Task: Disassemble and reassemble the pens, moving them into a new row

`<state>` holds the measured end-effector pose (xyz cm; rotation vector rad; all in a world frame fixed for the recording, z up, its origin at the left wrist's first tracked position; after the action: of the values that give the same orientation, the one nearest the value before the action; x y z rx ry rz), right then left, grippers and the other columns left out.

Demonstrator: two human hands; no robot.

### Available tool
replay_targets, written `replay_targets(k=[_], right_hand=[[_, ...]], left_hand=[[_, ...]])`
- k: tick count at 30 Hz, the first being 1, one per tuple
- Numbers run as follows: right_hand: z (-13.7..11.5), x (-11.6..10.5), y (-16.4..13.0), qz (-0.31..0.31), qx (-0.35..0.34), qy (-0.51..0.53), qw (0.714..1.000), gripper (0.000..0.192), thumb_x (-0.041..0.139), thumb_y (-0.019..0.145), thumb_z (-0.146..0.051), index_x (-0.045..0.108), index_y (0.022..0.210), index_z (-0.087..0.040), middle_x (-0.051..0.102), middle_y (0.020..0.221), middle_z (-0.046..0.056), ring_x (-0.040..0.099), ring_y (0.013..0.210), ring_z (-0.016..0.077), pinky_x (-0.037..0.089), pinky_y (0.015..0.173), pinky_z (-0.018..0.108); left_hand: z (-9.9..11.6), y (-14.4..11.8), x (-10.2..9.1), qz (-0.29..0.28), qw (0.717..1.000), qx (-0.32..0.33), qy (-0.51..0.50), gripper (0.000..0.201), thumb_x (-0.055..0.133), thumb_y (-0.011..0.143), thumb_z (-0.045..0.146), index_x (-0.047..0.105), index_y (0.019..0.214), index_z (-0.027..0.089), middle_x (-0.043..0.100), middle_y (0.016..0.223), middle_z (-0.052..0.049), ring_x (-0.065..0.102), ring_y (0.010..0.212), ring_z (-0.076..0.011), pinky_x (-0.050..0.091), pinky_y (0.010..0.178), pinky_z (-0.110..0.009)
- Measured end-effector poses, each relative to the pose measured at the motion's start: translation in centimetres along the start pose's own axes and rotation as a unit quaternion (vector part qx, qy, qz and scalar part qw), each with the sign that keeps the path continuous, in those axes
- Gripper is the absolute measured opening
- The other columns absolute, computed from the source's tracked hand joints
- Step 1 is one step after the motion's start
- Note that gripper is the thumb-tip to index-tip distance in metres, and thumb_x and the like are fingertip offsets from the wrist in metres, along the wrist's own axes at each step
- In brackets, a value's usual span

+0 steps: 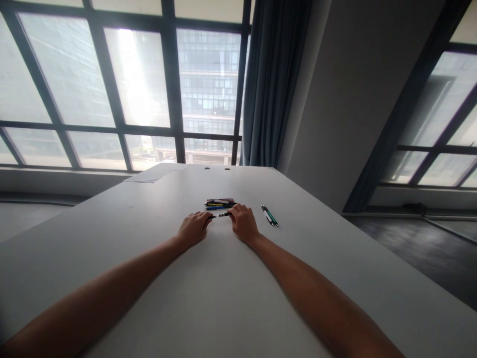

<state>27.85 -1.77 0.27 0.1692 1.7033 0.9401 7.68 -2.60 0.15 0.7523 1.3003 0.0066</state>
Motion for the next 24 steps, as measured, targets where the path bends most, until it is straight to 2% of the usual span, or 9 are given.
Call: replay_targets(k=[5, 11, 14, 17, 21, 24], right_hand=[[0.1, 0.15, 0.0, -0.003, 0.003, 0.003, 1.0, 0.019, 0.048, 0.092, -0.014, 0.063, 0.103, -0.018, 0.059, 0.102, 0.009, 0.051, 0.095, 0.0218, 0.034, 0.08, 0.031], [0.27, 0.35, -0.02, -0.027, 0.01, 0.013, 1.0, 0.021, 0.046, 0.091, -0.01, 0.061, 0.104, -0.018, 0.06, 0.104, 0.009, 0.053, 0.095, 0.0207, 0.035, 0.08, 0.03], [0.31, 0.39, 0.02, -0.043, 0.015, 0.013, 0.999, 0.023, 0.045, 0.091, -0.009, 0.06, 0.105, -0.017, 0.06, 0.104, 0.008, 0.054, 0.096, 0.0199, 0.035, 0.08, 0.029], [0.24, 0.39, 0.05, -0.055, 0.018, 0.009, 0.998, 0.024, 0.045, 0.09, -0.008, 0.061, 0.105, -0.017, 0.06, 0.105, 0.008, 0.054, 0.096, 0.0199, 0.035, 0.08, 0.029], [0.12, 0.32, 0.01, -0.038, 0.013, -0.003, 0.999, 0.024, 0.049, 0.087, -0.008, 0.062, 0.104, -0.018, 0.059, 0.108, 0.009, 0.052, 0.099, 0.0216, 0.036, 0.083, 0.031], [0.11, 0.24, -0.04, -0.017, 0.022, -0.008, 1.0, 0.025, 0.052, 0.085, -0.009, 0.064, 0.105, -0.019, 0.059, 0.107, 0.01, 0.052, 0.1, 0.0227, 0.036, 0.083, 0.032]], left_hand=[[0.02, 0.04, -0.01, 0.003, 1.0, 0.002, -0.009, 0.023, 0.042, 0.095, 0.029, 0.058, 0.11, 0.022, 0.069, 0.097, -0.006, 0.063, 0.089, -0.0202, 0.046, 0.078, -0.032], [-0.13, 0.09, 0.27, 0.057, 0.997, 0.021, -0.042, 0.026, 0.042, 0.096, 0.032, 0.056, 0.115, 0.022, 0.07, 0.099, -0.006, 0.065, 0.087, -0.0196, 0.048, 0.076, -0.031], [-0.13, 0.06, 0.26, 0.091, 0.993, 0.049, -0.062, 0.027, 0.043, 0.095, 0.036, 0.059, 0.109, 0.021, 0.07, 0.089, -0.006, 0.065, 0.08, -0.0181, 0.049, 0.073, -0.029], [-0.03, -0.02, 0.14, 0.109, 0.985, 0.11, -0.076, 0.03, 0.044, 0.095, 0.04, 0.064, 0.103, 0.021, 0.069, 0.082, -0.006, 0.063, 0.076, -0.0167, 0.049, 0.071, -0.028], [0.27, -0.18, -0.18, 0.071, 0.971, 0.212, -0.086, 0.034, 0.043, 0.095, 0.043, 0.065, 0.109, 0.02, 0.07, 0.085, -0.007, 0.061, 0.083, -0.0169, 0.049, 0.076, -0.029], [0.5, -0.28, -0.47, 0.019, 0.966, 0.244, -0.085, 0.041, 0.042, 0.094, 0.047, 0.062, 0.118, 0.021, 0.069, 0.093, -0.009, 0.06, 0.09, -0.018, 0.049, 0.08, -0.03]])
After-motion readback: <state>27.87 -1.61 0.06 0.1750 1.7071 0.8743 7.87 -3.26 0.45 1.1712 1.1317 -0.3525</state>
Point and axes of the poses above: each hand's wrist, its own y-axis towards the middle knuckle, its own x-axis out of the palm, z = x × y, the point moved 1 cm from there along y, towards the middle knuckle
